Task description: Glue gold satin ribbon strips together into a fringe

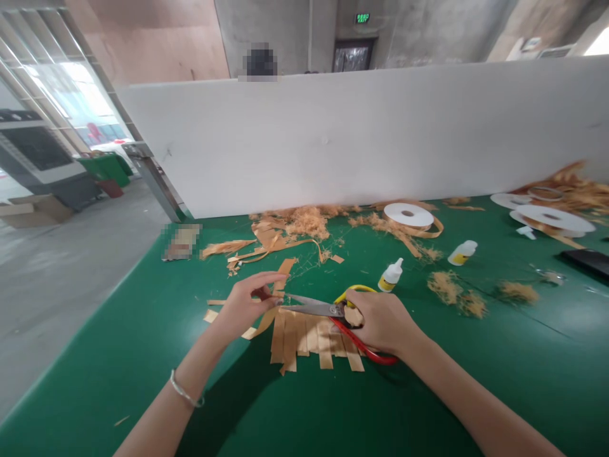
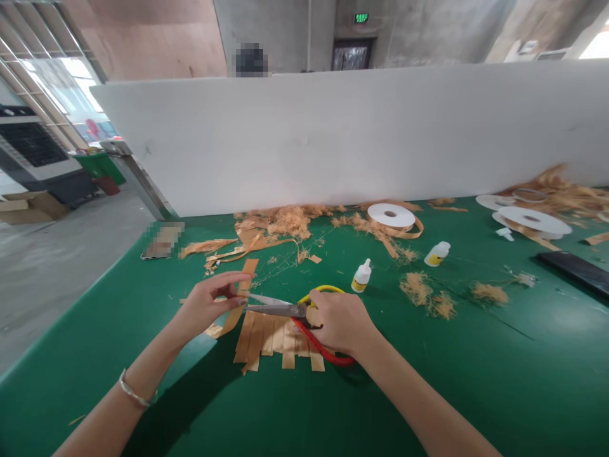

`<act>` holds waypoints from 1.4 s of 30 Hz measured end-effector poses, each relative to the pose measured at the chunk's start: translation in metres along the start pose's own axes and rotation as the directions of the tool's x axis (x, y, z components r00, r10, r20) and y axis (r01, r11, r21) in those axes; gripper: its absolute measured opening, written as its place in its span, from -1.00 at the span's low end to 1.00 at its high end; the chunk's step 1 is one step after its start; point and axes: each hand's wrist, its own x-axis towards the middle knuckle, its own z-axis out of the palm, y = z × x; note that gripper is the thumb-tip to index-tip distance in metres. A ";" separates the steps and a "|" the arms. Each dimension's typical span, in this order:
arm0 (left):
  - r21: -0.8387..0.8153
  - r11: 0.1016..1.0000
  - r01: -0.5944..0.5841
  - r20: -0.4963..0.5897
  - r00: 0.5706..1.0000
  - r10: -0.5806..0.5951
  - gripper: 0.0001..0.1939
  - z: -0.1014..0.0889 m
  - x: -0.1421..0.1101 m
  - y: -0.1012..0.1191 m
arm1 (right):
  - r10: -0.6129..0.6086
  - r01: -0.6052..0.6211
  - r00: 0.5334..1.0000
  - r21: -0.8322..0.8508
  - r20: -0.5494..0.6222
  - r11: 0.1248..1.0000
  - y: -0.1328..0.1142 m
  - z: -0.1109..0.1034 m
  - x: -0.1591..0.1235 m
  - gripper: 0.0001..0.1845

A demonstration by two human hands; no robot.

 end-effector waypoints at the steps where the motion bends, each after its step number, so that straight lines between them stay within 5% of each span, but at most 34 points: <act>1: -0.001 1.000 0.004 0.019 1.000 -0.004 -0.67 0.000 -0.001 0.000 | 0.003 -0.002 0.999 -0.031 0.033 1.000 -0.001 -0.001 0.000 -0.69; 10: 0.002 1.000 -0.002 0.112 0.994 0.002 -0.68 0.000 -0.004 0.001 | 0.040 -0.002 0.984 -0.207 0.176 0.978 0.001 -0.003 0.001 -0.70; 42: -0.010 0.999 -0.034 0.147 0.989 0.035 -0.67 0.008 -0.008 0.009 | 0.022 0.020 0.970 -0.168 0.242 0.986 -0.002 -0.004 0.000 -0.71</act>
